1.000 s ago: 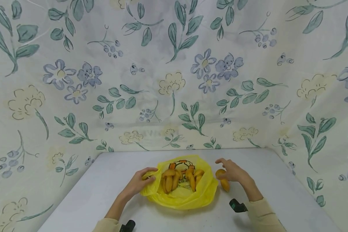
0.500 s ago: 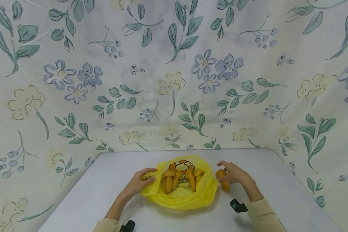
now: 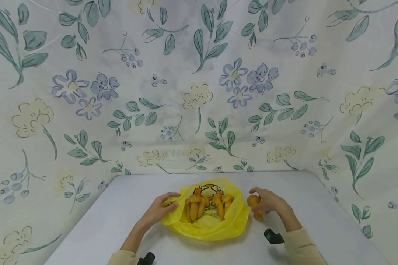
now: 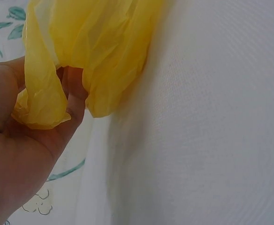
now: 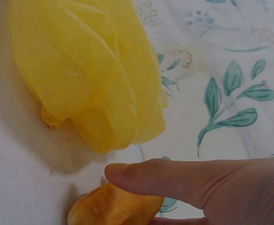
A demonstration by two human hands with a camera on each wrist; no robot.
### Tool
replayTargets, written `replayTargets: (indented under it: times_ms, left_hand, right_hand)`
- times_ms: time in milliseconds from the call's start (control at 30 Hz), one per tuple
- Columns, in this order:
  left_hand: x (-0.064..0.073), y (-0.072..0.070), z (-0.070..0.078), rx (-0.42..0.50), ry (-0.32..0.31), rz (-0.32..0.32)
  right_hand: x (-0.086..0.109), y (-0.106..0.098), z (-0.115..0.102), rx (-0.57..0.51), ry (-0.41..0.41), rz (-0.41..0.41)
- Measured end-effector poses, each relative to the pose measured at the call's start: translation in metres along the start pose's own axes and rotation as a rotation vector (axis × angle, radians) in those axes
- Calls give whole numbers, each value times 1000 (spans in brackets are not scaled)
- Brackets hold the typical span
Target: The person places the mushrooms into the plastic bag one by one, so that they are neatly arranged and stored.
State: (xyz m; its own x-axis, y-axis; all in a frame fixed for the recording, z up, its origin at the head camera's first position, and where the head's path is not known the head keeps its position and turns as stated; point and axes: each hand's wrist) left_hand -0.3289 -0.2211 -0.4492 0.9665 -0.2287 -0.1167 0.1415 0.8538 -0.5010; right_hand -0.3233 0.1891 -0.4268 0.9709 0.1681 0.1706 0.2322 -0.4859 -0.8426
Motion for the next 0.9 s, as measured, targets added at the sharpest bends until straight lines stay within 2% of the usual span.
replayTargets:
  times_ms: [500,900]
  left_hand:
    - [2,0,2,4,-12,-2]
    - [1,-1,1,-11,9,1]
  right_hand:
    - [0,1,0,-41,9,-47]
    - [0,2,2,-29,-12,-31]
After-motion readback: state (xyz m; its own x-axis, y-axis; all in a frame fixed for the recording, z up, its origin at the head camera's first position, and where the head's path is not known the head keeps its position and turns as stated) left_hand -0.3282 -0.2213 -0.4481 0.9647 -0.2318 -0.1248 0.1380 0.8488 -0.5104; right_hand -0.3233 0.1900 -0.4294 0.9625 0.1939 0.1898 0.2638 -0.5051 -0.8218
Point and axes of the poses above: each hand's wrist, its own x-axis away from the middle knuckle, its own y-axis out of the palm, z = x × y, and after that the axes turned 6 degrees about x, right-handed
